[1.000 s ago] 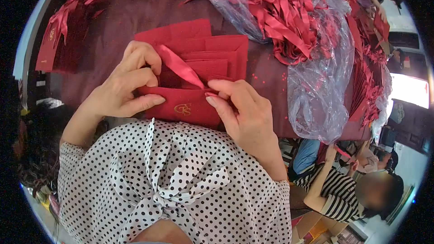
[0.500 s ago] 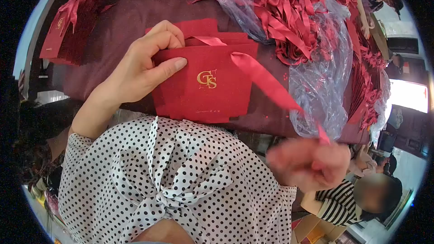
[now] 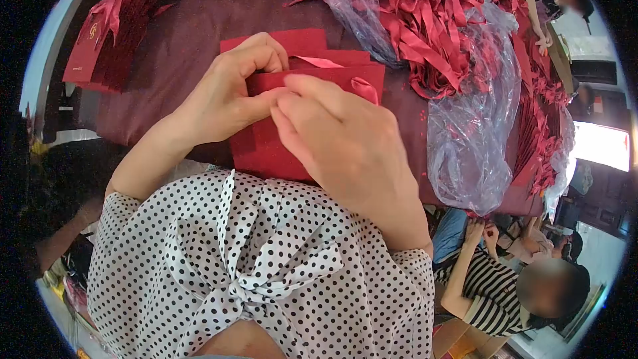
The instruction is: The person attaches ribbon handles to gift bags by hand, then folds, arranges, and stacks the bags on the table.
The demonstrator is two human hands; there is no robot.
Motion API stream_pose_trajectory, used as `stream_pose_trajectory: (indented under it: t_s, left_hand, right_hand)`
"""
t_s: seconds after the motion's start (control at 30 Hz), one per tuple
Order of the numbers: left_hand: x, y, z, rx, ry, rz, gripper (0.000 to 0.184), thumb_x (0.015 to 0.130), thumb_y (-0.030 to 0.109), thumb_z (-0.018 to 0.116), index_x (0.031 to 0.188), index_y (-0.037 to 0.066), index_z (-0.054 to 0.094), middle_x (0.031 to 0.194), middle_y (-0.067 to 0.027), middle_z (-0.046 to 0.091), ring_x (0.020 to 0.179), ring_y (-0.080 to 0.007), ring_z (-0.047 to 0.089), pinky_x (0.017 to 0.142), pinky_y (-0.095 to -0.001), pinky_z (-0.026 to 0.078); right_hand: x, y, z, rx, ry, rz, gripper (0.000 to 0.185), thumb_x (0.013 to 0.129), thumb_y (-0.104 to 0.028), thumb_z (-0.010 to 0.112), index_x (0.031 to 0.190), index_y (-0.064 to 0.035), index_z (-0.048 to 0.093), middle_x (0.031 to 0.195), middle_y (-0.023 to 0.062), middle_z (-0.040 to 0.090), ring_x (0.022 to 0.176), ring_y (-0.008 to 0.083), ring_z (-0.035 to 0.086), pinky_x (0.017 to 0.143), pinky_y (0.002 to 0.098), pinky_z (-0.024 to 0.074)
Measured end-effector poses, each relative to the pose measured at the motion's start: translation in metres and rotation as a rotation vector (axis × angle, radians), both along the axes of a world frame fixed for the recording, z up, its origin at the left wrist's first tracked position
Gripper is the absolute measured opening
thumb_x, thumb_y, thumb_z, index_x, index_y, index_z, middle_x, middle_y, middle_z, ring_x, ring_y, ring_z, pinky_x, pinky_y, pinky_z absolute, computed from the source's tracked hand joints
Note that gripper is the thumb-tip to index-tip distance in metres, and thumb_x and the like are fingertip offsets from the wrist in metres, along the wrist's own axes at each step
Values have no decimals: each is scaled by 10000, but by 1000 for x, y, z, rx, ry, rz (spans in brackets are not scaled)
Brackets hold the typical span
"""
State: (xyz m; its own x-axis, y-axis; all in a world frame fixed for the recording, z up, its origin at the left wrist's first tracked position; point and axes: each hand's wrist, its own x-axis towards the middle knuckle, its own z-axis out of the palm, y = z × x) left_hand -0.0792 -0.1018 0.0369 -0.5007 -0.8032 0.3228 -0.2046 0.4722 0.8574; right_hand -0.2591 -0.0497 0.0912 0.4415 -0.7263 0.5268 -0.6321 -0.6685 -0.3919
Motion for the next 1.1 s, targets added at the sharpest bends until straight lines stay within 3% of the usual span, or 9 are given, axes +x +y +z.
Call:
stream_pose_trajectory:
  t_s: [0.03, 0.1, 0.13, 0.23, 0.53, 0.7, 0.77, 0.9, 1.1]
  left_hand:
    - [1, 0, 0, 5, 2, 4, 255, 785, 131, 687, 849, -21, 492, 872, -88, 502, 752, -172, 494, 655, -309, 417]
    - [2, 0, 1, 184, 47, -57, 146, 814, 58, 632, 867, 1, 508, 973, -62, 514, 928, -140, 483, 842, -260, 388]
    - [3, -2, 3, 187, 50, -56, 146, 814, 58, 632, 867, 1, 508, 973, -62, 514, 928, -140, 483, 842, -260, 388]
    - [15, -7, 6, 434, 166, -270, 120, 892, 109, 575, 906, 1, 527, 1068, -37, 491, 987, -107, 456, 870, -235, 359]
    - [18, -16, -7, 896, 500, -368, 83, 869, 83, 645, 918, 20, 621, 1010, 14, 491, 925, -68, 481, 845, -209, 393]
    - [19, -16, -8, 916, 520, -344, 91, 861, 123, 656, 886, 39, 634, 1108, -9, 521, 1000, -96, 492, 899, -237, 367]
    - [19, -15, -7, 914, 519, -337, 103, 862, 135, 658, 888, 37, 637, 1106, -11, 524, 1008, -96, 492, 909, -241, 364]
    - [15, -12, -6, 873, 501, -325, 131, 866, 155, 656, 839, 35, 612, 1112, -18, 513, 998, -99, 486, 918, -241, 350]
    - [13, -13, -5, 743, 370, -315, 155, 842, 161, 677, 820, 45, 576, 1113, -25, 491, 1014, -103, 454, 921, -240, 325]
  right_hand:
    - [5, -6, -4, 5, 2, 4, 176, 733, -33, 727, 880, -24, 631, 877, 87, 656, 667, 209, 649, 590, 288, 540]
    - [12, -16, -22, 242, -343, 25, 110, 763, 24, 670, 851, -14, 614, 851, 70, 663, 632, 131, 644, 546, 260, 525]
    - [13, -20, -31, 332, -484, 17, 74, 810, 47, 614, 844, -4, 572, 819, 64, 669, 594, 69, 608, 504, 219, 494]
    - [12, -18, -25, 698, -990, 12, 86, 880, 21, 579, 878, -15, 501, 756, 75, 638, 526, 44, 525, 454, 175, 424]
    - [-1, -21, -31, 715, -955, 86, 114, 896, -74, 628, 954, 12, 580, 742, 52, 617, 535, 45, 524, 470, 165, 403]
    - [1, -10, -10, 749, -770, -100, 84, 882, -39, 624, 944, 16, 622, 751, 44, 619, 612, 60, 572, 526, 187, 444]
    - [-3, -5, -8, 536, -450, -152, 56, 846, -15, 643, 898, 6, 642, 748, 54, 620, 634, 83, 588, 554, 205, 454]
    - [-5, 0, -7, 518, -290, -220, 79, 797, -1, 675, 870, -15, 647, 756, 73, 628, 614, 123, 589, 559, 228, 460]
    - [-1, -2, -19, 295, -289, -183, 80, 797, -38, 697, 858, -29, 646, 728, 69, 610, 610, 154, 589, 551, 258, 466]
